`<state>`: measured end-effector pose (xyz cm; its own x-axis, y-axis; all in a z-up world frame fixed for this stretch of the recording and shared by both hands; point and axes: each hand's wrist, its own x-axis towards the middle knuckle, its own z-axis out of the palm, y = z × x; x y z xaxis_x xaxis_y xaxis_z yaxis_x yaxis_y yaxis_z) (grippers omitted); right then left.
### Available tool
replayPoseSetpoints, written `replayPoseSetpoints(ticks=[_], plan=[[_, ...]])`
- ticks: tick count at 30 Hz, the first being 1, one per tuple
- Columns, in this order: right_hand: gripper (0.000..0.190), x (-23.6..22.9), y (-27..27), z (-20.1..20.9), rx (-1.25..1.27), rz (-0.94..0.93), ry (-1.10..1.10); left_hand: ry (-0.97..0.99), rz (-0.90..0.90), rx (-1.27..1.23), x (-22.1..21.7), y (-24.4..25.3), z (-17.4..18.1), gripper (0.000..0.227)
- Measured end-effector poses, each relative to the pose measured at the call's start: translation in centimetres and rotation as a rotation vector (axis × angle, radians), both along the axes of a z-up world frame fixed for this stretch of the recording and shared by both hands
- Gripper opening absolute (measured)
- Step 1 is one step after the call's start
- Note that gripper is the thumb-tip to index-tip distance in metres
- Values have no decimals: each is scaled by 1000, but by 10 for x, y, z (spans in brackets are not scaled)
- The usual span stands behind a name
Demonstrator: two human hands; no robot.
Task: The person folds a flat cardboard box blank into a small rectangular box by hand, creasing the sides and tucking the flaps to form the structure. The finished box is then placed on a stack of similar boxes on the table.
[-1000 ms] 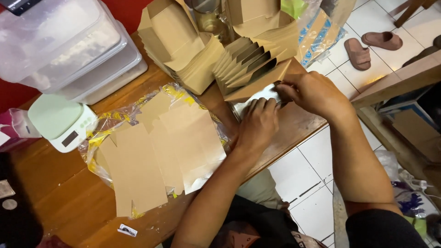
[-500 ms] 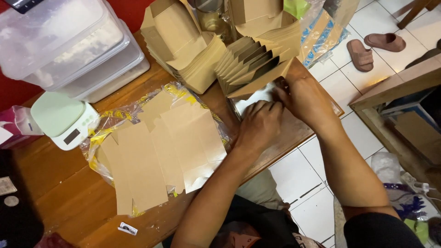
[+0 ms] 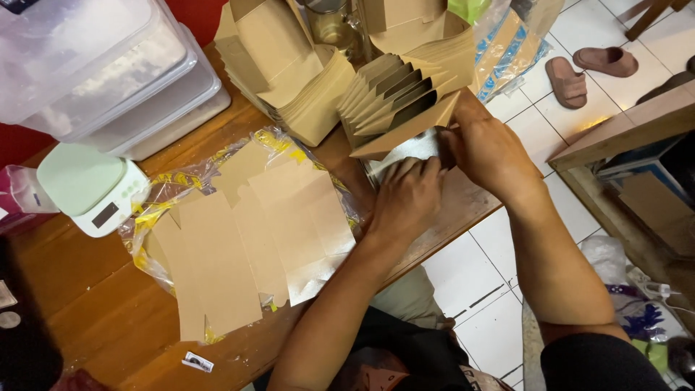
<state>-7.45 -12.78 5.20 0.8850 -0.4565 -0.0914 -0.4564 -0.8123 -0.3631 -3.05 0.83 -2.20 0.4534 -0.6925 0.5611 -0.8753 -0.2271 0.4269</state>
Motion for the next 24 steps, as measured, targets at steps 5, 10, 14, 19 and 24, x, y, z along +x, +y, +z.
replayPoseSetpoints(ticks=[5, 10, 14, 19, 24], plan=[[20, -6, -14, -24, -51, 27, 15, 27, -27, 8, 2, 3, -1, 12], [20, -5, -24, -38, -57, 27, 26, 6, -36, 46, 2, 0, -14, 8], [21, -3, -19, -45, -37, 29, -13, -44, -16, 102, -1, -2, -15, 7], [20, -4, -12, -27, 24, 47, -76, -82, 22, 127, 2, -3, -17, 12], [17, -21, -27, -40, 145, 37, -287, -171, -54, 271, 6, -1, -26, 17]])
